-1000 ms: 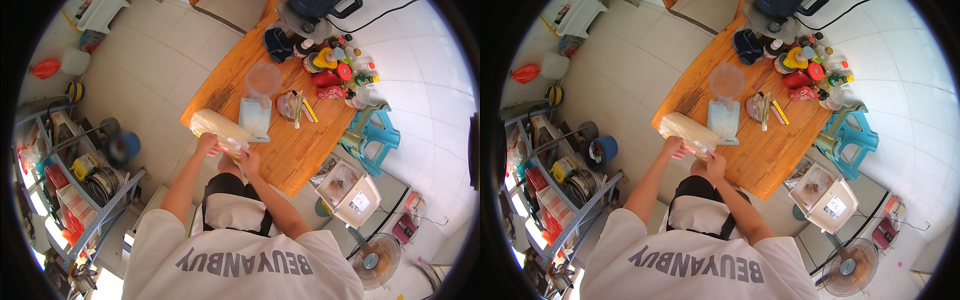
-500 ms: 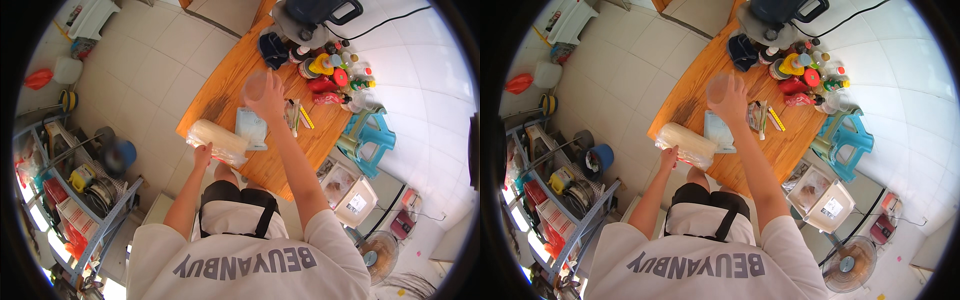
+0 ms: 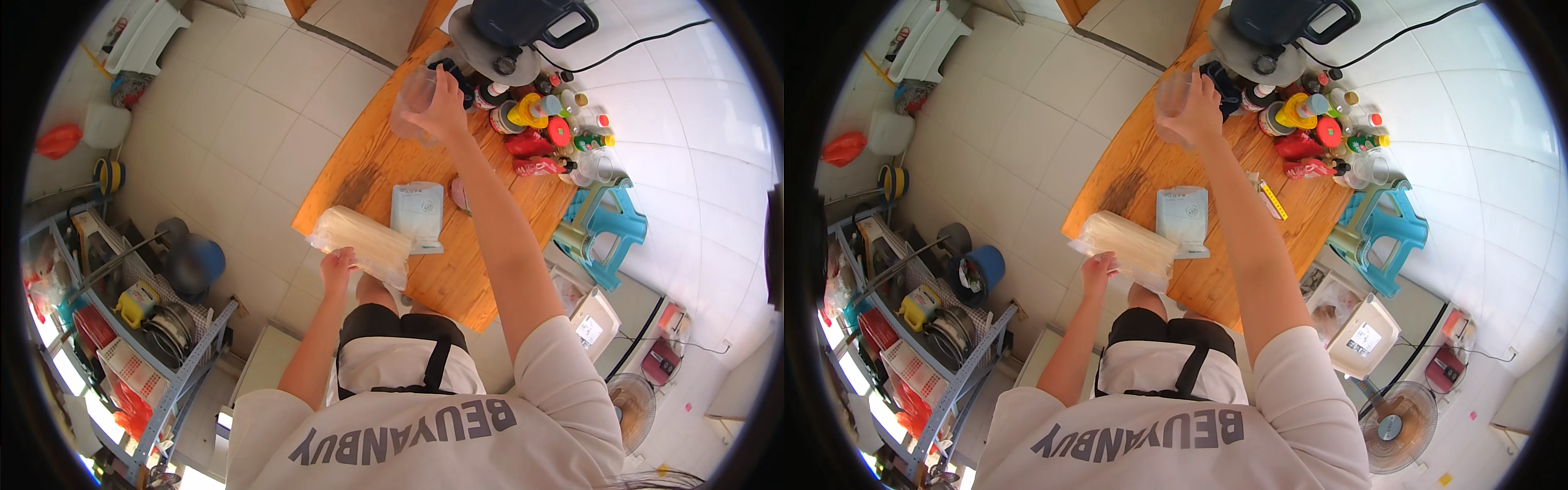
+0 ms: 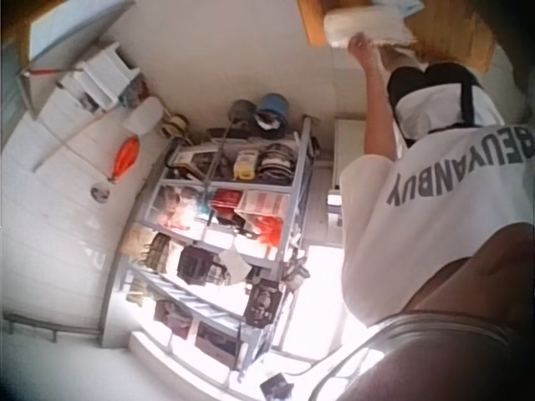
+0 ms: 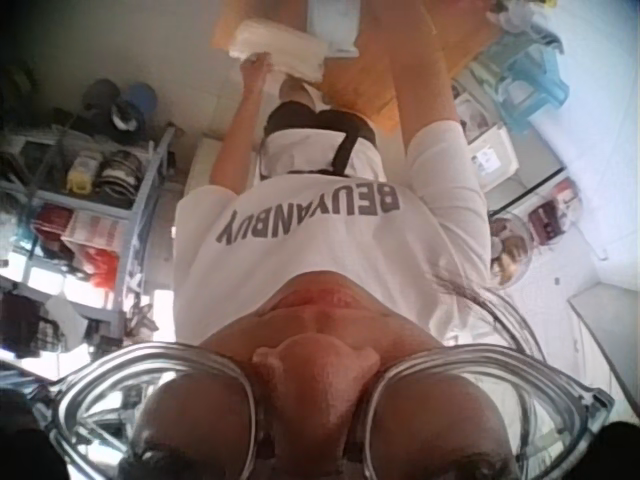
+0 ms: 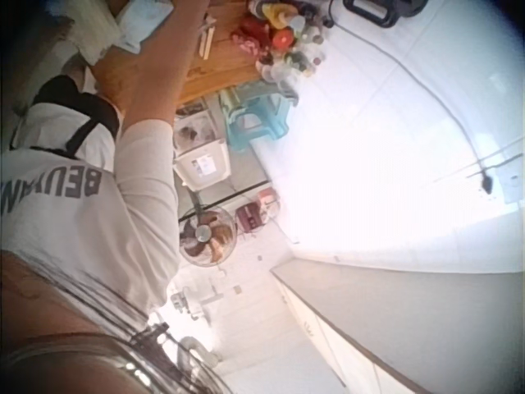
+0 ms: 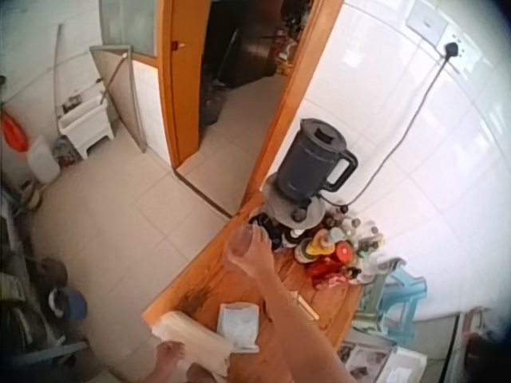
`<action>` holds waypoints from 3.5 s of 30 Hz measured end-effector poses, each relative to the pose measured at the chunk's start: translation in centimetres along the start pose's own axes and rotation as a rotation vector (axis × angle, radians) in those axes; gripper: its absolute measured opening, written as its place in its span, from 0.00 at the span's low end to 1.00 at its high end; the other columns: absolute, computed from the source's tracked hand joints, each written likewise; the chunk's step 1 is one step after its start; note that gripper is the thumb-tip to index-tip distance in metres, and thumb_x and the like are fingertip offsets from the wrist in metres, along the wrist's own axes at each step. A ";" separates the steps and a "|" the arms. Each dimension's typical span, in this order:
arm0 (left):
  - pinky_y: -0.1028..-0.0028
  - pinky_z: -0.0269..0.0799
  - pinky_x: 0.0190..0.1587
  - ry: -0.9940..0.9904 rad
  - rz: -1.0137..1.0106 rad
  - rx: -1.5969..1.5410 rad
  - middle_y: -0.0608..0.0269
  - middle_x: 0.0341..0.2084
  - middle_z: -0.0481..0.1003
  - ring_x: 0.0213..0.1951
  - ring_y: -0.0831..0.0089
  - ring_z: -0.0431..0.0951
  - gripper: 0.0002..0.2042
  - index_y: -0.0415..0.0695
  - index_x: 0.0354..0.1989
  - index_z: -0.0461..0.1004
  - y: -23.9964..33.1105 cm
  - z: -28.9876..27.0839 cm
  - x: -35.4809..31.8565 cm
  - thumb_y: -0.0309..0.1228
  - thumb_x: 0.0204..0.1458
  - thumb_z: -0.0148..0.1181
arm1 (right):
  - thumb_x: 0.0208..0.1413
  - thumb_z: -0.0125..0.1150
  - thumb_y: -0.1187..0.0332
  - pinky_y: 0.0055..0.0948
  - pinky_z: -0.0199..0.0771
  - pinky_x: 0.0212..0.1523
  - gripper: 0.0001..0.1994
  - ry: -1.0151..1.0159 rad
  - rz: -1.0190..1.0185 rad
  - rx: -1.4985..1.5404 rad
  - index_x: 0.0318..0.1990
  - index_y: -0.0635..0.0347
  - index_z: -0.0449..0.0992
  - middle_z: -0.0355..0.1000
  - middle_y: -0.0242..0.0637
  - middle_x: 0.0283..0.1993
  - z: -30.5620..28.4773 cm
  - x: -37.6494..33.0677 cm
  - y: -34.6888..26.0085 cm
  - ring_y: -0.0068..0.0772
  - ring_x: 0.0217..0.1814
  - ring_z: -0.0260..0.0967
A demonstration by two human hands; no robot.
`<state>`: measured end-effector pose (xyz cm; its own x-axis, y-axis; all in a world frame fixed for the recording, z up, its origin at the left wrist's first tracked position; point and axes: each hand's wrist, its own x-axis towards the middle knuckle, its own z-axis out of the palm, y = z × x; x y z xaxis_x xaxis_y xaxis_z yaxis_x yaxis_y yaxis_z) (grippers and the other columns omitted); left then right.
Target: The person unpacks plastic trays and cylindrical legs from a storage bin, inserts the legs into the tray corners to assemble a small table, and then sprays and wipes the tray surfaces with a cloth.
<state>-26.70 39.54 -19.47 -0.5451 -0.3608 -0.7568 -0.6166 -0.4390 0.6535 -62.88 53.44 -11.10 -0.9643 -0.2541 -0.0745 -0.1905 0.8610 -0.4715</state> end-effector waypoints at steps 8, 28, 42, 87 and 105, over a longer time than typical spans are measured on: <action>0.74 0.70 0.35 0.047 -0.077 -0.348 0.64 0.23 0.69 0.27 0.75 0.69 0.12 0.43 0.24 0.64 1.6 1.4 -2.5 0.33 0.59 0.45 | 0.36 0.72 0.56 0.44 0.50 0.63 0.49 0.429 -0.192 0.207 0.64 0.62 0.49 0.44 0.55 0.67 -3.1 -6.4 0.9 0.54 0.68 0.43; 0.68 0.64 0.28 -0.154 0.504 0.870 0.58 0.18 0.69 0.23 0.67 0.70 0.16 0.38 0.21 0.67 14.8 8.3 9.1 0.35 0.57 0.43 | 0.49 0.62 0.63 0.41 0.57 0.60 0.35 -0.186 0.390 0.461 0.61 0.69 0.53 0.56 0.57 0.60 4.9 -36.9 10.0 0.56 0.62 0.54; 0.69 0.65 0.44 0.025 0.931 0.891 0.55 0.38 0.69 0.40 0.63 0.70 0.12 0.40 0.45 0.70 13.9 13.5 7.3 0.24 0.51 0.50 | 0.40 0.68 0.58 0.41 0.67 0.46 0.30 -0.106 0.767 0.422 0.49 0.65 0.67 0.67 0.53 0.46 13.1 -28.5 13.8 0.52 0.48 0.65; 0.62 0.72 0.43 0.149 0.453 1.030 0.49 0.41 0.73 0.47 0.61 0.74 0.35 0.32 0.50 0.63 4.4 9.0 11.8 0.49 0.42 0.64 | 0.51 0.61 0.70 0.33 0.68 0.50 0.23 0.252 0.672 0.654 0.54 0.65 0.64 0.69 0.46 0.48 4.1 -39.2 11.8 0.40 0.50 0.69; 0.81 0.63 0.23 -0.044 0.409 0.738 0.65 0.25 0.69 0.25 0.81 0.68 0.15 0.41 0.47 0.68 4.8 3.5 -1.8 0.32 0.52 0.58 | 0.54 0.49 0.68 0.45 0.72 0.35 0.11 0.061 0.378 0.009 0.26 0.67 0.73 0.72 0.55 0.29 1.4 -17.9 15.5 0.54 0.35 0.72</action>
<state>-30.63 40.94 -14.91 -0.8184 -0.3353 -0.4667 -0.5704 0.3752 0.7307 -48.31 70.74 -18.34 -0.9754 0.1079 -0.1920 0.1822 0.8849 -0.4286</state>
